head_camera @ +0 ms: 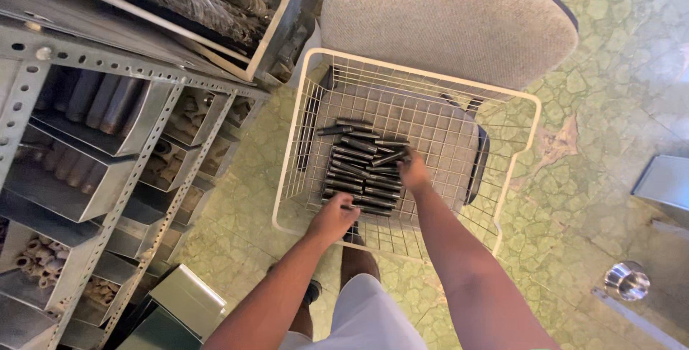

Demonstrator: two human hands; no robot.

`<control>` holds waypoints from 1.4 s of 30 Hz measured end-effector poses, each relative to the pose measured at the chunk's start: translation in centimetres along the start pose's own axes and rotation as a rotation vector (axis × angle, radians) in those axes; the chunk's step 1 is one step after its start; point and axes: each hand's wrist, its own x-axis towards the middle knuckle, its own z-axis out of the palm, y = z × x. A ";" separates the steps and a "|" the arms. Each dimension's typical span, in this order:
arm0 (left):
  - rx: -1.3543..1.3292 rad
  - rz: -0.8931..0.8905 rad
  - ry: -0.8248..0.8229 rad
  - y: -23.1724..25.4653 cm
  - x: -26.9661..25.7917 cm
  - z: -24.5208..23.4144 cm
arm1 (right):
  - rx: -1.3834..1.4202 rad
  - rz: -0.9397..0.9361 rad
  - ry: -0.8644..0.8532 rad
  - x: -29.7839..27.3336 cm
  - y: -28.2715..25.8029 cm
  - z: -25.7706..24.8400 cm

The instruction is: The person organizes metal components by picking them up from a wire basket and placing them into metal bins on a shelving unit.

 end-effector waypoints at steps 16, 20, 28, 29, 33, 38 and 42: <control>-0.072 0.020 0.053 -4.0 -5.5 -0.6 | 0.725 -0.025 0.004 -5.2 -1.8 -1.9; -0.049 0.033 0.097 -4.4 -10.7 -1.8 | 0.620 -0.005 0.001 -6.6 -3.2 -2.4; -0.256 -0.053 0.270 -2.8 -23.0 -4.7 | 1.106 0.129 -0.285 -15.9 -13.7 -5.2; -0.269 -0.039 0.301 -2.6 -24.4 -5.1 | 1.091 0.100 -0.308 -17.7 -15.8 -5.4; -0.292 -0.049 0.491 -2.9 -30.9 -7.2 | 1.051 0.122 -0.615 -24.4 -22.8 -3.1; -0.585 0.274 0.879 -8.0 -37.5 -9.7 | 0.936 0.039 -0.787 -33.8 -30.9 2.9; -0.862 0.611 1.014 -12.9 -43.5 -10.8 | 0.741 -0.137 -0.916 -43.2 -36.6 8.0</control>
